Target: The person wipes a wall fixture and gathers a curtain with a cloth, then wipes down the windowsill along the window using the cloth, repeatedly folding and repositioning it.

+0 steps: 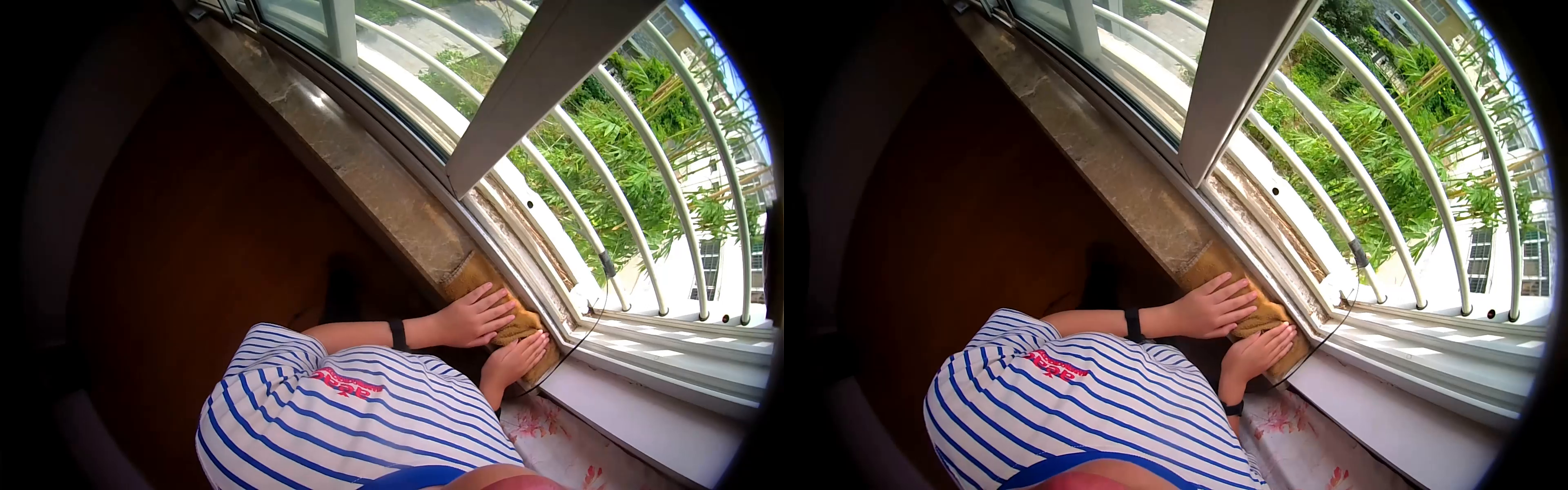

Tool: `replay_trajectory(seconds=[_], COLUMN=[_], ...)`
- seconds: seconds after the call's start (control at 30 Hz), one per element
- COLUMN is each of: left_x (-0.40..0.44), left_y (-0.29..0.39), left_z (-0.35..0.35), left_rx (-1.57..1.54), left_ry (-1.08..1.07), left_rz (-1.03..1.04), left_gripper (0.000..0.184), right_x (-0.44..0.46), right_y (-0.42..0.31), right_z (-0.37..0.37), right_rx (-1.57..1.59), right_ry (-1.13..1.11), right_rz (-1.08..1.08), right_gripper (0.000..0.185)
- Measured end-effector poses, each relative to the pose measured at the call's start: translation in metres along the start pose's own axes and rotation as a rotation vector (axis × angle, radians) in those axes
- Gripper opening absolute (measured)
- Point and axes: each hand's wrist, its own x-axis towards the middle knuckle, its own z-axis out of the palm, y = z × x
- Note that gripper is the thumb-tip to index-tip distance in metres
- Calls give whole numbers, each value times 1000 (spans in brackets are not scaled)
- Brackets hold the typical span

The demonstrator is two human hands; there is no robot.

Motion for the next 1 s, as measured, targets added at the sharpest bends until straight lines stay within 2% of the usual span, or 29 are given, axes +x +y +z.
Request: replay_trajectory(seconds=[0.2, 0.4, 0.5, 0.53, 0.6, 0.7, 0.77, 0.8, 0.87, 0.9, 0.93, 1.0], left_x=[-45, -134, -156, -161, -176, -207, -203, -207, -217, -218, -218, -227], left_y=[-97, -215, -282, -302, -333, -380, -396, -406, -418, -421, -424, -450], left_z=[-61, -164, -215, -230, -241, -246, -264, -261, -257, -266, -278, -299], left_rx=[-9, 227, 350, 393, 472, 656, 562, 577, 772, 776, 661, 557], left_ry=[10, 107, 160, 163, 230, 308, 172, 181, 206, 200, 203, 187], left_rz=[68, -139, -198, -228, -273, -300, -406, -409, -237, -240, -267, -291], left_gripper=[49, 57, 54, 51, 50, 57, 56, 56, 52, 52, 50, 49], right_x=[-1, 11, 37, 43, 44, 38, 48, 49, 45, 45, 50, 56], right_y=[-110, -275, -354, -376, -414, -454, -476, -486, -513, -534, -549, -578], right_z=[34, 58, 54, 53, 57, 93, 113, 121, 128, 116, 120, 139], right_rx=[34, 115, 198, 195, 201, 113, 77, 85, -53, 5, 11, 81], right_ry=[98, 15, -69, -72, -103, -34, 56, 66, 56, 13, 8, 155], right_rz=[-195, -478, -707, -723, -862, -828, -783, -795, -768, -754, -756, -800], right_gripper=[60, 65, 70, 70, 77, 80, 77, 77, 75, 64, 64, 53])
